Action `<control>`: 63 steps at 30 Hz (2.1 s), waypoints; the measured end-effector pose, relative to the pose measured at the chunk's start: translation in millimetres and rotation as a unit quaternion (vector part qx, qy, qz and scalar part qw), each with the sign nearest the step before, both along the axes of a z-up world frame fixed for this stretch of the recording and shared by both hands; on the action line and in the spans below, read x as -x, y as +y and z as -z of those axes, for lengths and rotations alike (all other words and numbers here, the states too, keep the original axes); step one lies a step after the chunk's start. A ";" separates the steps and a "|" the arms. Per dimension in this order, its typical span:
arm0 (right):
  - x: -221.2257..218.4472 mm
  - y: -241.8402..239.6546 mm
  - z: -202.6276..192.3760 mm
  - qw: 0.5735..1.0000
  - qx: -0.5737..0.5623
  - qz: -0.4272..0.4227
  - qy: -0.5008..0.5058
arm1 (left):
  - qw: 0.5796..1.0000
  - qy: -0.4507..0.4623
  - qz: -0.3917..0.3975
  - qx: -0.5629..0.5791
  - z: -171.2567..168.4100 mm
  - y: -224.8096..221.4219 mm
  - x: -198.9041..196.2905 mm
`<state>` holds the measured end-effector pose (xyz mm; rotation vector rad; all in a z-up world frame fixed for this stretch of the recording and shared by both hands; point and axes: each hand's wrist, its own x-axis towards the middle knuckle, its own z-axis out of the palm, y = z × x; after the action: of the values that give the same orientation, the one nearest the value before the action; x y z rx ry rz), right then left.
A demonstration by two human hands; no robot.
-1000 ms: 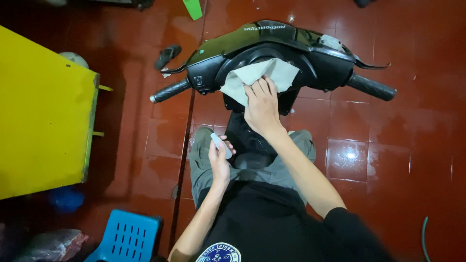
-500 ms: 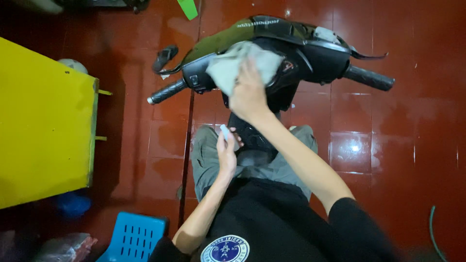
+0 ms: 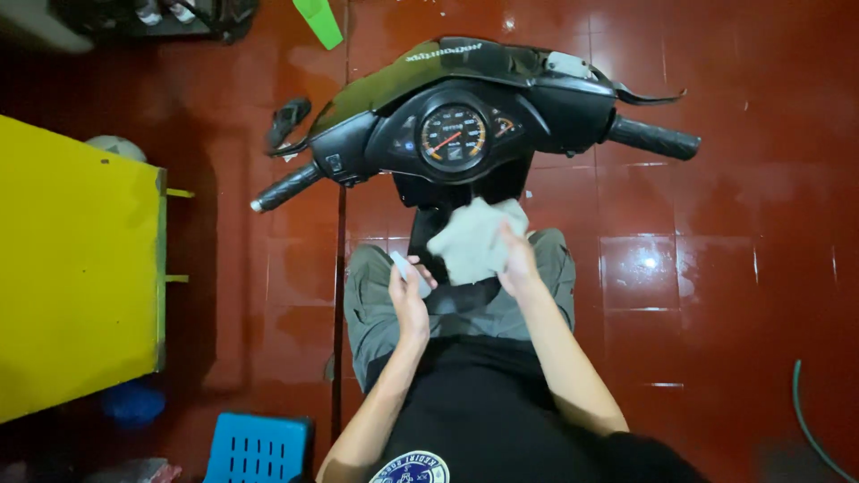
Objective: The person sits on the floor and cleans the front dashboard and handlebars of a black scooter. They use a spray bottle to apply liquid and a white cloth to wipe the surfaces, focusing on the instrument cluster and the area around the handlebars.
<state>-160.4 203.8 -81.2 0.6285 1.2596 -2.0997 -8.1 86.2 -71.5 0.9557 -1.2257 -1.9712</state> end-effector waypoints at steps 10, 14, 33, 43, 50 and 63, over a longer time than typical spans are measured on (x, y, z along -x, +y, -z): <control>23.8 -34.6 -50.1 0.850 -0.229 -0.056 0.470 | 0.999 0.015 0.016 0.046 -35.1 -1.2 38.6; 3.2 -61.2 -29.3 0.724 -0.309 -0.119 0.605 | 0.998 0.035 -0.005 0.051 -56.6 -18.1 41.5; 82.3 -64.3 -50.3 0.922 0.322 0.198 -0.082 | 0.999 0.021 0.036 0.014 -77.5 -2.6 42.1; 71.9 -57.6 -51.9 0.945 0.254 0.201 -0.051 | 1.000 0.004 -0.009 0.017 -53.9 -25.5 2.9; 111.5 -52.3 -23.9 0.950 0.260 0.161 -0.059 | 1.000 0.009 -0.022 0.000 -40.0 -31.3 -2.7; -7.2 -19.2 -142.8 0.955 0.061 0.105 0.272 | 1.000 0.014 -0.022 0.017 -27.9 -61.3 -11.4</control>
<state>-153.2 184.6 61.5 0.1273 1.3737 -2.6196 3.3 25.0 -43.6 0.9279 -1.2101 -1.9165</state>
